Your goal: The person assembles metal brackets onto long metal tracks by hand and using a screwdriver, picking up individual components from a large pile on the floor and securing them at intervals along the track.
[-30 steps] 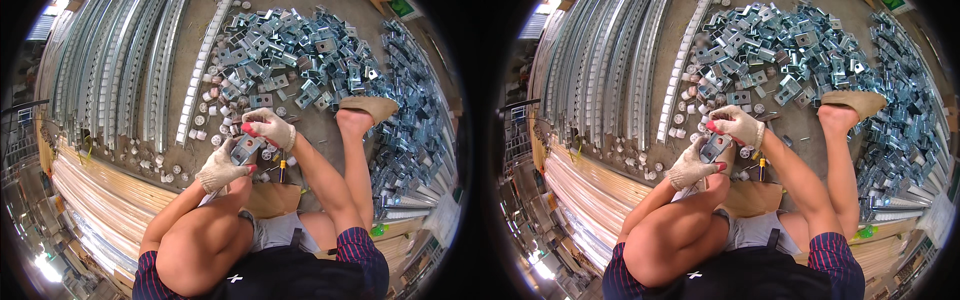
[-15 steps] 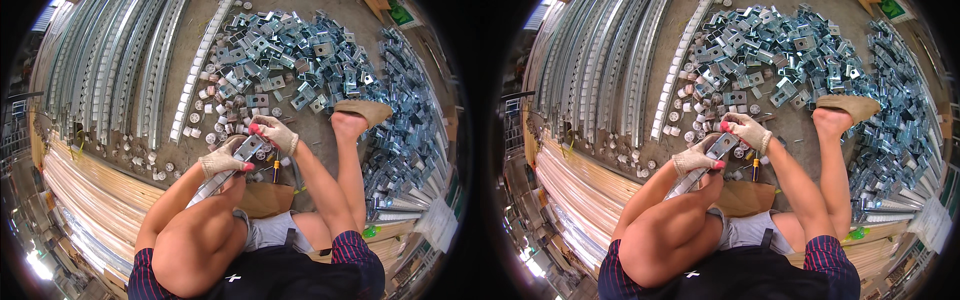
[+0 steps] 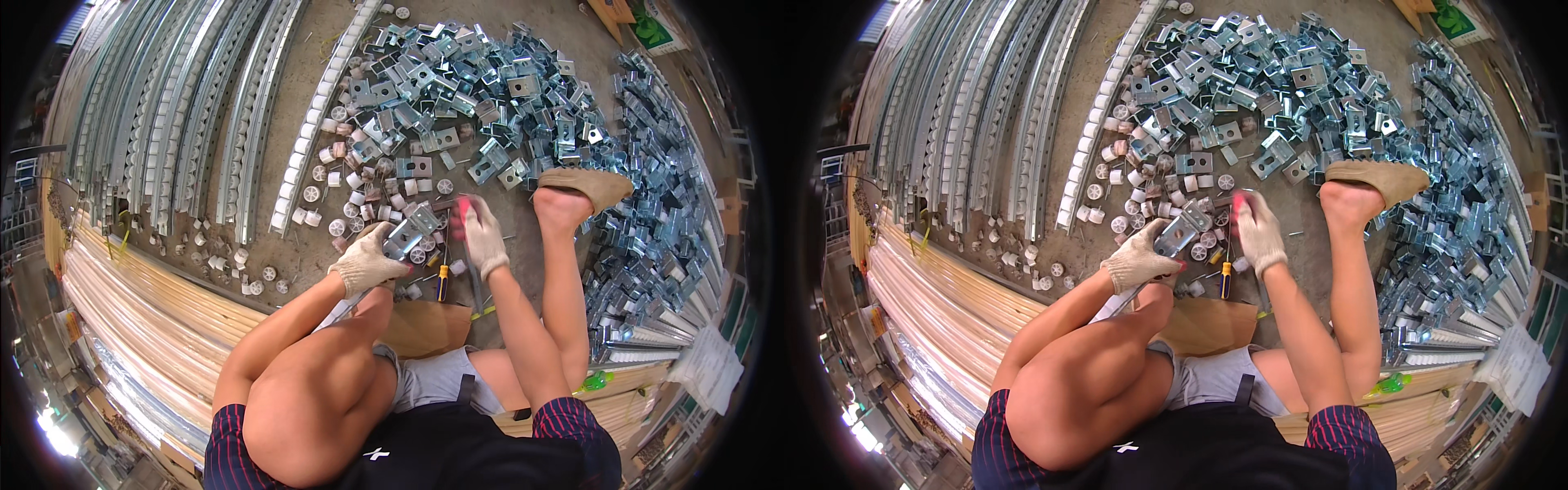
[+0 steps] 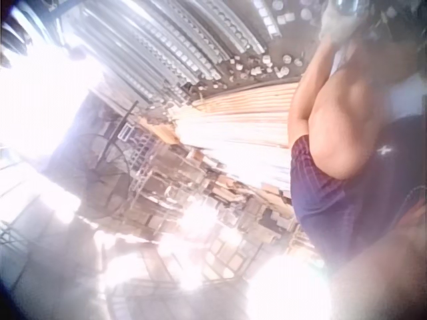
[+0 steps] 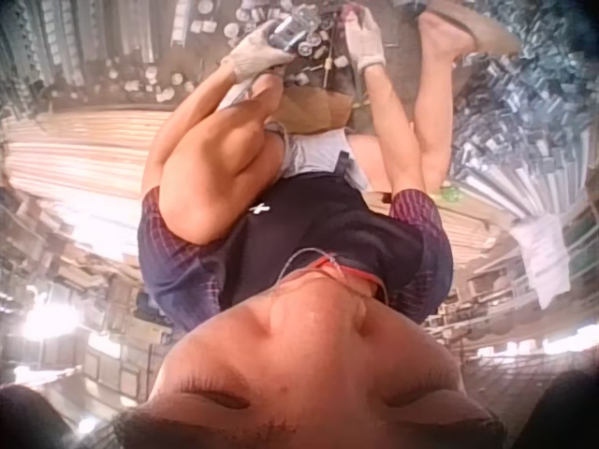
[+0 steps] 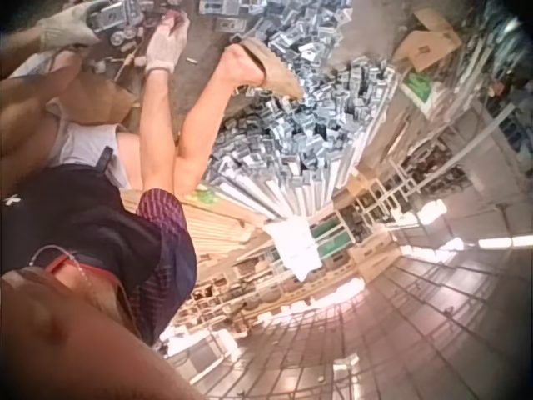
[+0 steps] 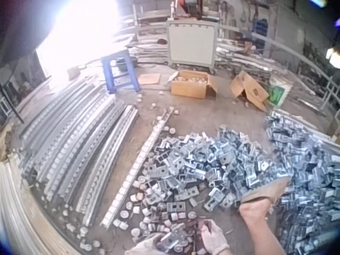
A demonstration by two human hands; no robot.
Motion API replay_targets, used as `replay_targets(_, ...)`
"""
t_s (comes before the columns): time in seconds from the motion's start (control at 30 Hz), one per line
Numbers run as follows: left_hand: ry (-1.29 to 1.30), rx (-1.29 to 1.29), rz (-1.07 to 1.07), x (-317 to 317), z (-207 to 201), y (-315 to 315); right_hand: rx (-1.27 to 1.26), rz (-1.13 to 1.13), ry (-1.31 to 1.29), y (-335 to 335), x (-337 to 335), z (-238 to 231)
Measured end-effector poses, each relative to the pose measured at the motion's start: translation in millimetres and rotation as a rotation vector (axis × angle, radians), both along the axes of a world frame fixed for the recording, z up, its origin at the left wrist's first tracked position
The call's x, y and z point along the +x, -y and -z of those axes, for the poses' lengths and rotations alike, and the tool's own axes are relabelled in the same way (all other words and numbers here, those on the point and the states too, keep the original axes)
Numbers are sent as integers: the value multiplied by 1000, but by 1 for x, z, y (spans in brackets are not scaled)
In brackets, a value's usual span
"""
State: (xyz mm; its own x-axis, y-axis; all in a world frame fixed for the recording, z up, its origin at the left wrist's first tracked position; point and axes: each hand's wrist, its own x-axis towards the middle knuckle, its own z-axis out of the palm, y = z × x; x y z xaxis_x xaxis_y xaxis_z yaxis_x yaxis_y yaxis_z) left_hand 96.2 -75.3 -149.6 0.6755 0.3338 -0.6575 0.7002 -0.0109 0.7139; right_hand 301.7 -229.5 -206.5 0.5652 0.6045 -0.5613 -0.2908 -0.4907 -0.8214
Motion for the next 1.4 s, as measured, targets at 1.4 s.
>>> replay_targets(1.4, 34, 61, -38, -8, -21, 10, -62, -651, 241, 66, 13, -71)
